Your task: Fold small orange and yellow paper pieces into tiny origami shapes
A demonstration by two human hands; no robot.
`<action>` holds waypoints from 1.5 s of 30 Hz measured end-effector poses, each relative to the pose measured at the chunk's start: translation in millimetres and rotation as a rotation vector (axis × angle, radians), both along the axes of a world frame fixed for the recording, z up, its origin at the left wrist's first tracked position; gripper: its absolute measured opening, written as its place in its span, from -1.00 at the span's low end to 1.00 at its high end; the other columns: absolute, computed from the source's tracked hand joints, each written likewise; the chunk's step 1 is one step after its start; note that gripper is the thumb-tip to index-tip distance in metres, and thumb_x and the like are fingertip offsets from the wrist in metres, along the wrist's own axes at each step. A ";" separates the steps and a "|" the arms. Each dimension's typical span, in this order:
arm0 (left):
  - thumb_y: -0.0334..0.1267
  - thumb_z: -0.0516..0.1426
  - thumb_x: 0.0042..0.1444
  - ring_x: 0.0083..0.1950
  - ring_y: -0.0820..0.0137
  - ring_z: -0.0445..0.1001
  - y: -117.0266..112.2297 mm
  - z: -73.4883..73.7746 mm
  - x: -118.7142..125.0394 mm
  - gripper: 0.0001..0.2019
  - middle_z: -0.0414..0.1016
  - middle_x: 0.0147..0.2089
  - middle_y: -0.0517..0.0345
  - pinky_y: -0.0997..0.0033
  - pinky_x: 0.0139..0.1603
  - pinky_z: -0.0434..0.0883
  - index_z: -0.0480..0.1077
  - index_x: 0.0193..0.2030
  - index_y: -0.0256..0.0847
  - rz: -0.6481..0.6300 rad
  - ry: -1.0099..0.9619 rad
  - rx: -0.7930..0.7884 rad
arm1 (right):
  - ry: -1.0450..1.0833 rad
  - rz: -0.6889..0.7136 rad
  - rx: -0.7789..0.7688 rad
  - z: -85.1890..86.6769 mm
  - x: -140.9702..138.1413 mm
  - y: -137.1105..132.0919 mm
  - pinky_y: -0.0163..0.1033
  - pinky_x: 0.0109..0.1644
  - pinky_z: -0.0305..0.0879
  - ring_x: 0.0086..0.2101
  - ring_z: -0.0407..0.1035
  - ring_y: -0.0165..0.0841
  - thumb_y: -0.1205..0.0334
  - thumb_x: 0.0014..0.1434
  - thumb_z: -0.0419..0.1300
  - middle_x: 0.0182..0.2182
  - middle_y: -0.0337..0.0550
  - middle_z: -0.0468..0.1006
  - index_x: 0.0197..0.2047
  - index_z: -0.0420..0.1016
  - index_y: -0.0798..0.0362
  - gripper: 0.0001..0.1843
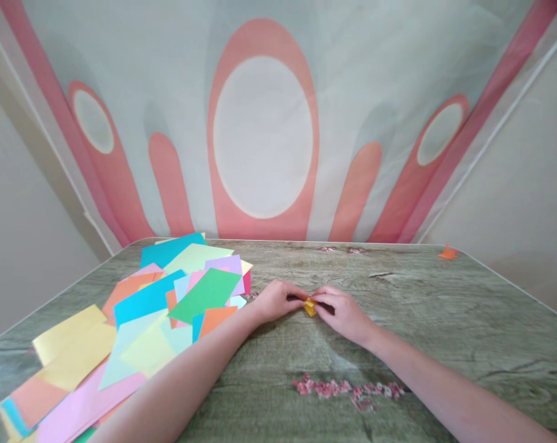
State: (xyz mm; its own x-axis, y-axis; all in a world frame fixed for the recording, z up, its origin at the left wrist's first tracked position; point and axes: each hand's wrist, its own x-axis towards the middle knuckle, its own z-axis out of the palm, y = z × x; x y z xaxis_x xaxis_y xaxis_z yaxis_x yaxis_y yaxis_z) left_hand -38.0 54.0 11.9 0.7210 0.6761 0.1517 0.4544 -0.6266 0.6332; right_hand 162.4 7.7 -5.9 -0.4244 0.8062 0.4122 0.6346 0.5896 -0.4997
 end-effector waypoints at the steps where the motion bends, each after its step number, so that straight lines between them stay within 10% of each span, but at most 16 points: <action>1: -0.24 0.07 0.09 -0.20 0.44 0.46 0.3 -1.1 0.4 -0.76 0.54 -0.19 0.20 0.59 -0.17 0.30 0.47 -0.13 -0.16 0.010 -0.022 -0.031 | 0.016 -0.011 -0.003 -1.2 0.2 1.2 -0.29 -0.15 0.29 -0.28 0.37 -0.40 0.38 0.13 0.05 -0.28 -0.13 0.47 -0.22 0.50 0.06 -0.78; 45: -0.30 0.07 0.04 -0.21 0.37 0.47 3.0 -9.3 3.3 -0.76 0.54 -0.23 0.18 0.49 -0.15 0.37 0.47 -0.17 -0.29 0.064 -0.221 -0.258 | 0.125 -0.148 -0.018 -5.1 -5.2 6.2 -0.26 -0.23 0.25 -0.36 0.32 -0.37 0.32 0.14 0.02 -0.40 -0.16 0.42 -0.34 0.43 0.07 -0.84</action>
